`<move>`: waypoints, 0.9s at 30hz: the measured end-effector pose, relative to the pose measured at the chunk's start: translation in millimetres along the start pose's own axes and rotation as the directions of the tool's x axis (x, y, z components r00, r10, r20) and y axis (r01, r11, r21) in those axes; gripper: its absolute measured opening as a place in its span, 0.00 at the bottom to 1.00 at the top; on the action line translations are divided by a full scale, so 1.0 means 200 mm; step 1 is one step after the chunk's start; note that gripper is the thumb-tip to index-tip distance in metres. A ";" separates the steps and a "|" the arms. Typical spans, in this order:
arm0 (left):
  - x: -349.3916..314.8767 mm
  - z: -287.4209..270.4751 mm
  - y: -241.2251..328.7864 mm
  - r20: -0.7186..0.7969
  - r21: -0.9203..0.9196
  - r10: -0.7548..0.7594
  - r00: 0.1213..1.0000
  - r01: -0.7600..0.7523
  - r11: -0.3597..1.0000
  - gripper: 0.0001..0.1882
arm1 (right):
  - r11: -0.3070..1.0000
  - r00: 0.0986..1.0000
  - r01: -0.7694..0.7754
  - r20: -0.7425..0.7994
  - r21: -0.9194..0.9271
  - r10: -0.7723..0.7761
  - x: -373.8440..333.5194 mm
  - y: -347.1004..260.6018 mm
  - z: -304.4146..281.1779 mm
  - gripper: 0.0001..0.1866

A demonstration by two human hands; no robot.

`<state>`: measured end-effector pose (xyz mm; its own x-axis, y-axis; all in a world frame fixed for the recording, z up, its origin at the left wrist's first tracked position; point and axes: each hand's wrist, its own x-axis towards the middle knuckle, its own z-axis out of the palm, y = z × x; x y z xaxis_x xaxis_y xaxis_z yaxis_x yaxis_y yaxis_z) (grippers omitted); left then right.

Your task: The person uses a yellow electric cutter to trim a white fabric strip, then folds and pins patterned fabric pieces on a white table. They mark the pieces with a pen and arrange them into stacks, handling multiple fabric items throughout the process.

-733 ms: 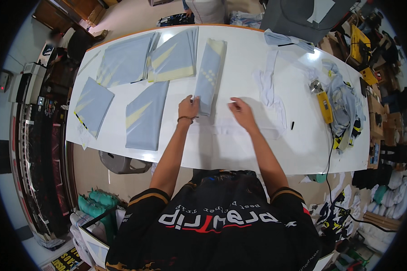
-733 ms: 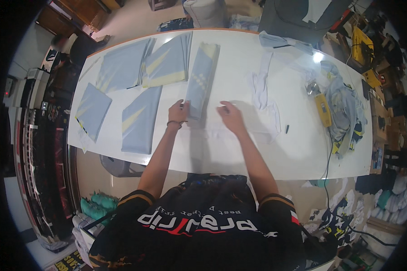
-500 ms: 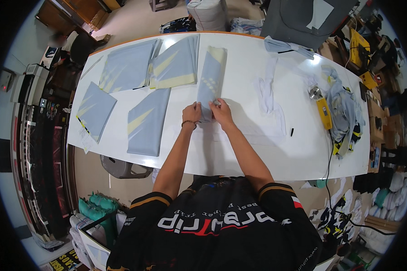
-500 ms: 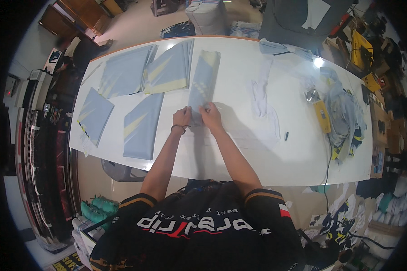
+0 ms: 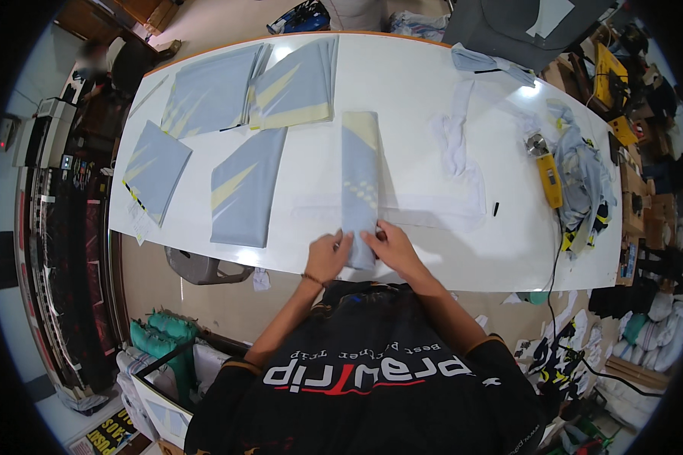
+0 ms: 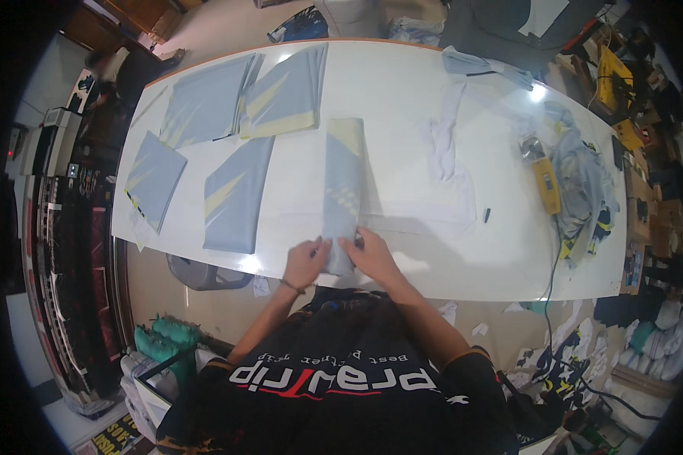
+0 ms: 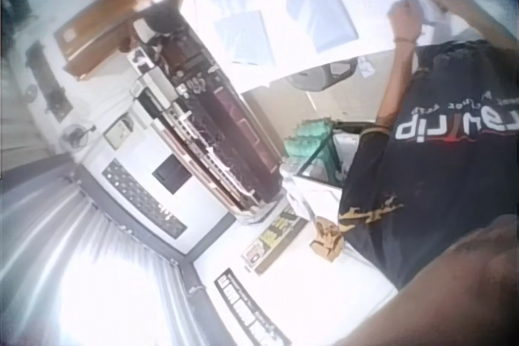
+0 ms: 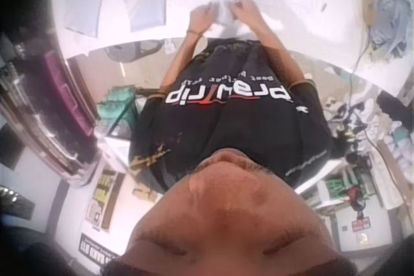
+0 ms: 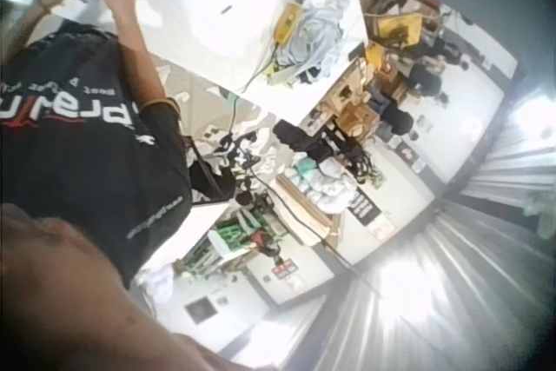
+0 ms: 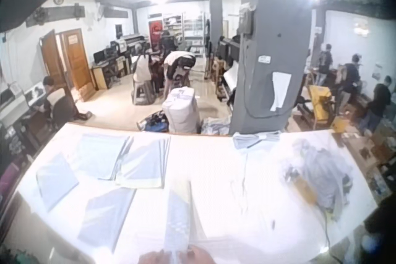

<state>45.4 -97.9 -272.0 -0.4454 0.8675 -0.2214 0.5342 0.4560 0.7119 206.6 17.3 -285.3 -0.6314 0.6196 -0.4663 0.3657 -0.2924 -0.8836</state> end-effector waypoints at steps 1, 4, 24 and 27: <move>-0.07 0.04 -0.04 0.034 -0.012 0.025 0.999 -0.024 1.000 0.20 | 0.995 0.999 0.032 -0.016 -0.090 -0.033 -0.06 0.05 0.00 0.24; -0.14 0.18 -0.20 0.068 -0.012 0.051 0.996 -0.051 0.999 0.17 | 0.915 0.994 0.057 -0.066 -0.400 -0.091 -0.14 0.19 -0.04 0.24; 0.37 0.15 -0.41 -0.383 -0.029 -0.021 0.924 0.010 1.000 0.10 | 0.489 0.919 0.130 -0.080 -0.862 -0.386 0.37 0.14 -0.75 0.10; 0.36 0.11 -0.44 -0.427 -0.117 -0.096 0.899 0.050 0.992 0.11 | 0.726 0.960 0.145 -0.083 -0.672 -0.269 0.39 0.08 -0.73 0.11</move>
<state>-17.6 -70.7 -364.8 -0.7588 0.6511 0.0175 0.4232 0.4724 0.7732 263.8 167.8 -328.7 -0.6472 0.7339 -0.2063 0.6334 0.3671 -0.6812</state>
